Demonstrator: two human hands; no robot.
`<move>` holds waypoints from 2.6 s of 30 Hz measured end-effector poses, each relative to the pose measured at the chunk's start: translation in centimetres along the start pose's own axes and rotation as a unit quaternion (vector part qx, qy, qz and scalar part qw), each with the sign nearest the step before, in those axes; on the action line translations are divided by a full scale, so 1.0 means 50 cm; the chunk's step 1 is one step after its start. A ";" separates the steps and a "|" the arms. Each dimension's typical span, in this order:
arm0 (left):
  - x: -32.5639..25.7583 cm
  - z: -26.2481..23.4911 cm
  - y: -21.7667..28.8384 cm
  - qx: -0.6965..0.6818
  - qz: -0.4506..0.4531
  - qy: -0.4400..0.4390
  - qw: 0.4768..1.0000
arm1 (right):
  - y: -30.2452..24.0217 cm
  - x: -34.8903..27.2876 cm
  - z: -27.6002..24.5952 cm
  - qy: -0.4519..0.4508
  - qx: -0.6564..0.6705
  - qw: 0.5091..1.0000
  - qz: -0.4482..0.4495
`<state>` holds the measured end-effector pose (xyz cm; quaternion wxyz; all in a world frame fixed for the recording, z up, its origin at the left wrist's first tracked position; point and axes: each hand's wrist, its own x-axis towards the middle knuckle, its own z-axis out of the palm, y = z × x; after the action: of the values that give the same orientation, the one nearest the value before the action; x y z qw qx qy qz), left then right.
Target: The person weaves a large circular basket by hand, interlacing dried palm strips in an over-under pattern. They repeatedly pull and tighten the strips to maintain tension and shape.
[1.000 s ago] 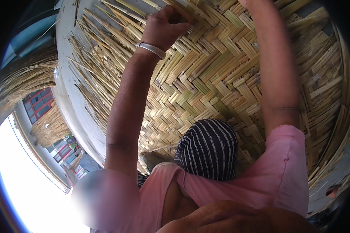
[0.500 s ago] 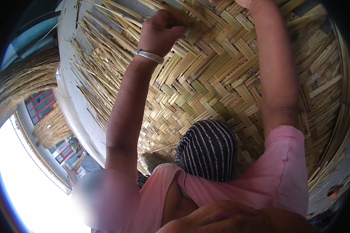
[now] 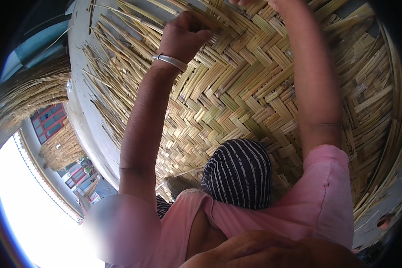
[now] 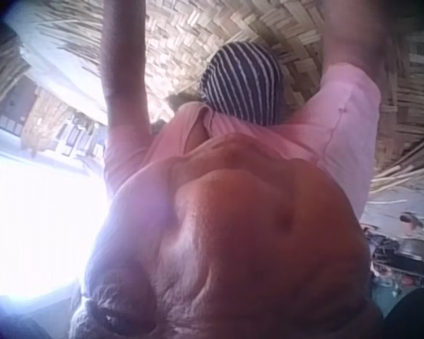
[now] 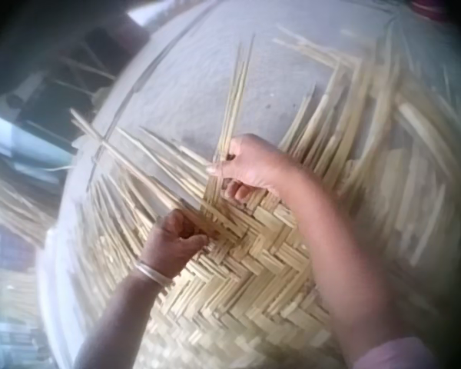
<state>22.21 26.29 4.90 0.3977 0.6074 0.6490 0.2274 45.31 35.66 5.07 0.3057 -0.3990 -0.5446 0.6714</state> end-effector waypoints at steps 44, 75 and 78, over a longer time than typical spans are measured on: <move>-0.124 -0.064 -0.040 -0.138 -0.173 0.026 0.975 | -0.024 -0.029 0.036 0.055 0.050 0.997 -0.037; -0.114 0.031 -0.030 -0.152 -0.206 0.206 0.944 | -0.044 -0.036 0.026 0.045 -0.240 0.970 -0.008; -0.113 0.061 -0.008 -0.081 -0.193 0.245 0.947 | -0.056 -0.039 0.025 0.048 -0.299 0.953 0.034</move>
<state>24.09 20.19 4.14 0.3106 0.3621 0.8104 0.3402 45.10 34.02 8.30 0.1754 -0.5222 -0.6909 0.4682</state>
